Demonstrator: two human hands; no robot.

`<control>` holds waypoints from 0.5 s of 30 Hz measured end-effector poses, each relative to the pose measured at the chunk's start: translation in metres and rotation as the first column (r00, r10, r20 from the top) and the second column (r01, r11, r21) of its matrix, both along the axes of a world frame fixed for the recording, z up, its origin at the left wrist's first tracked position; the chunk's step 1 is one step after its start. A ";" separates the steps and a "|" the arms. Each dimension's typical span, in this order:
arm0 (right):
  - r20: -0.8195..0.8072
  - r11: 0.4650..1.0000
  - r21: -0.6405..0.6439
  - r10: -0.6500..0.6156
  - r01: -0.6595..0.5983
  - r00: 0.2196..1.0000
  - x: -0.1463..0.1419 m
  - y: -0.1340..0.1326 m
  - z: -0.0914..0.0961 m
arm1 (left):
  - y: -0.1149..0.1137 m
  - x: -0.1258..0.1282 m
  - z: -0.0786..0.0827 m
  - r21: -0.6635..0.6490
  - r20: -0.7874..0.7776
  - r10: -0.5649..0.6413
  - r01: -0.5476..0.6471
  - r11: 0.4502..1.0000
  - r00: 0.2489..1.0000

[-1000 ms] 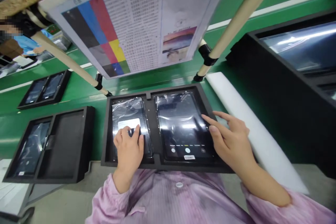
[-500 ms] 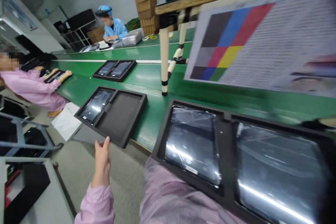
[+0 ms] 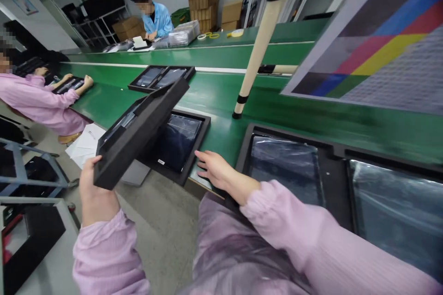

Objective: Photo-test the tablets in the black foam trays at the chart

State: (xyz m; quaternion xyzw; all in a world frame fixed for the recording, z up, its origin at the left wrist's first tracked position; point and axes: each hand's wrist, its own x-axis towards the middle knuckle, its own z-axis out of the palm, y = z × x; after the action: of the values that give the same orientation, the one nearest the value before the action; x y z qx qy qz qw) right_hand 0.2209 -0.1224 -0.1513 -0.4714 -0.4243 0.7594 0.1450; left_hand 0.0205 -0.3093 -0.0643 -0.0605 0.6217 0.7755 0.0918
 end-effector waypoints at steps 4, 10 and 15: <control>0.103 0.993 0.028 -0.115 0.112 0.988 -0.049 -0.007 -0.013 | -0.003 -0.015 0.015 0.092 0.003 -0.051 0.051 0.994 0.999; 0.009 0.981 0.015 -0.196 0.196 0.981 -0.056 -0.008 -0.002 | -0.002 -0.019 0.013 0.214 -0.099 -0.048 0.069 0.974 0.994; -0.098 0.953 -0.062 -0.302 0.297 0.948 0.013 0.005 0.037 | -0.001 -0.026 0.008 0.219 -0.120 -0.037 0.063 0.974 0.992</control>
State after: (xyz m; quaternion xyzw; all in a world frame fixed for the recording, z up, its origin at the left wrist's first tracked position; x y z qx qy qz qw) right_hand 0.2338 -0.1170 -0.1144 -0.4924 -0.3220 0.7622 0.2699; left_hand -0.0056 -0.3099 -0.0560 0.0108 0.5367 0.8397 0.0817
